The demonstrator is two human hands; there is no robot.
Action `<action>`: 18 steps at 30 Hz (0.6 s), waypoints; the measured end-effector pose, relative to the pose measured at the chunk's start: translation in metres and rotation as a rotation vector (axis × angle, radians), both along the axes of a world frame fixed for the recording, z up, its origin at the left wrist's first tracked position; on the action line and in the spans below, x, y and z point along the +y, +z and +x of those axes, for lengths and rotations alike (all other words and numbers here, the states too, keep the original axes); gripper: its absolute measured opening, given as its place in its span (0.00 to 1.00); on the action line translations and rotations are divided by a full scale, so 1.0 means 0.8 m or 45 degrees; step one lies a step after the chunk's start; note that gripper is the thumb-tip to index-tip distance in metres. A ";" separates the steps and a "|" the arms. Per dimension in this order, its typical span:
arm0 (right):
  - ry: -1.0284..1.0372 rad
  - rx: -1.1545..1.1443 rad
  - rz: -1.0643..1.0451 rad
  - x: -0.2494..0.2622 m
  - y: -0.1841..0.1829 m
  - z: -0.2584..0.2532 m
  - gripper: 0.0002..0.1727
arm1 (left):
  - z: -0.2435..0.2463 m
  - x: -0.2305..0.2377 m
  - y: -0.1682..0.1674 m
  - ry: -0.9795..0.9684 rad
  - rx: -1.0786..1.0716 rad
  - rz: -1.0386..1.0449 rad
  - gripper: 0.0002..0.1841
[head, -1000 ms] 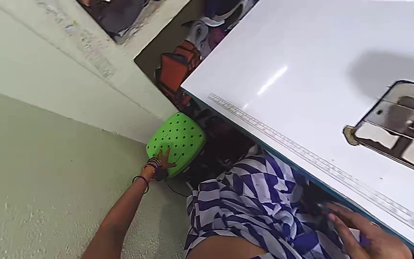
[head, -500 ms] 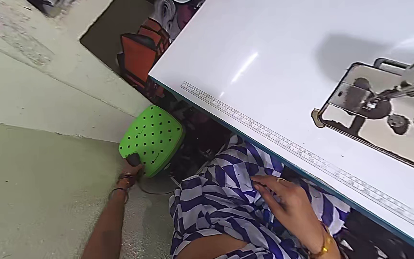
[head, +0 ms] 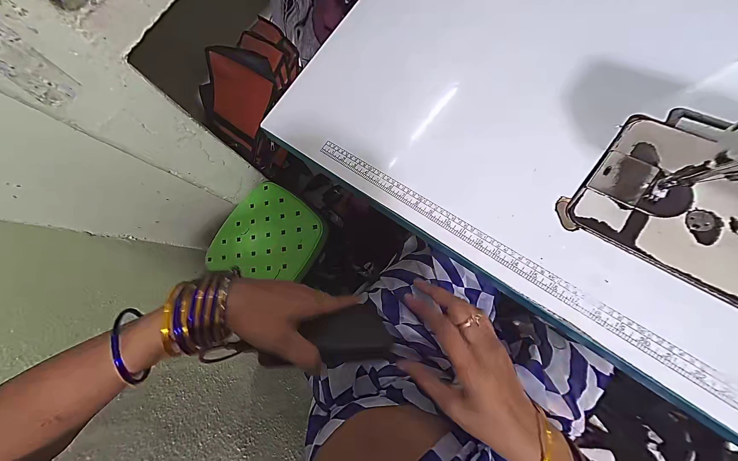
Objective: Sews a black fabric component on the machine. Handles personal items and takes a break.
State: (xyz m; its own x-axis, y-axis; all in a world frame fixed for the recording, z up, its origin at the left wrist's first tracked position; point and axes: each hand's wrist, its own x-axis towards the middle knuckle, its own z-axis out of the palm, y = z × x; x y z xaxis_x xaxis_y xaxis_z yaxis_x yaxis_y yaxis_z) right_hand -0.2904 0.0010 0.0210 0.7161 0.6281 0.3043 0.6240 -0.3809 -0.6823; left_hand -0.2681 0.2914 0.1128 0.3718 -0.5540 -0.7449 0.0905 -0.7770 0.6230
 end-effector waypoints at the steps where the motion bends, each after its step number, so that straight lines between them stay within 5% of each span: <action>1: 0.057 -0.051 -0.035 0.004 0.004 -0.002 0.30 | -0.003 -0.019 0.003 -0.043 0.029 -0.015 0.54; 5: 0.173 -0.252 -0.165 0.027 0.007 -0.017 0.34 | -0.003 -0.065 -0.012 0.020 0.080 0.038 0.58; 12: 0.099 -0.373 -0.249 0.015 0.012 0.007 0.27 | 0.010 -0.080 -0.028 0.192 0.117 -0.150 0.41; 15: 0.130 -0.065 -0.112 -0.015 0.015 0.013 0.22 | 0.005 -0.073 -0.001 -0.028 -0.651 0.090 0.37; 17: 0.040 0.335 0.056 -0.044 0.010 0.017 0.22 | -0.012 -0.061 0.005 -0.044 -1.400 0.067 0.26; 18: 0.003 0.550 0.189 -0.061 0.005 0.020 0.22 | -0.022 -0.057 0.010 -0.044 -1.525 -0.019 0.20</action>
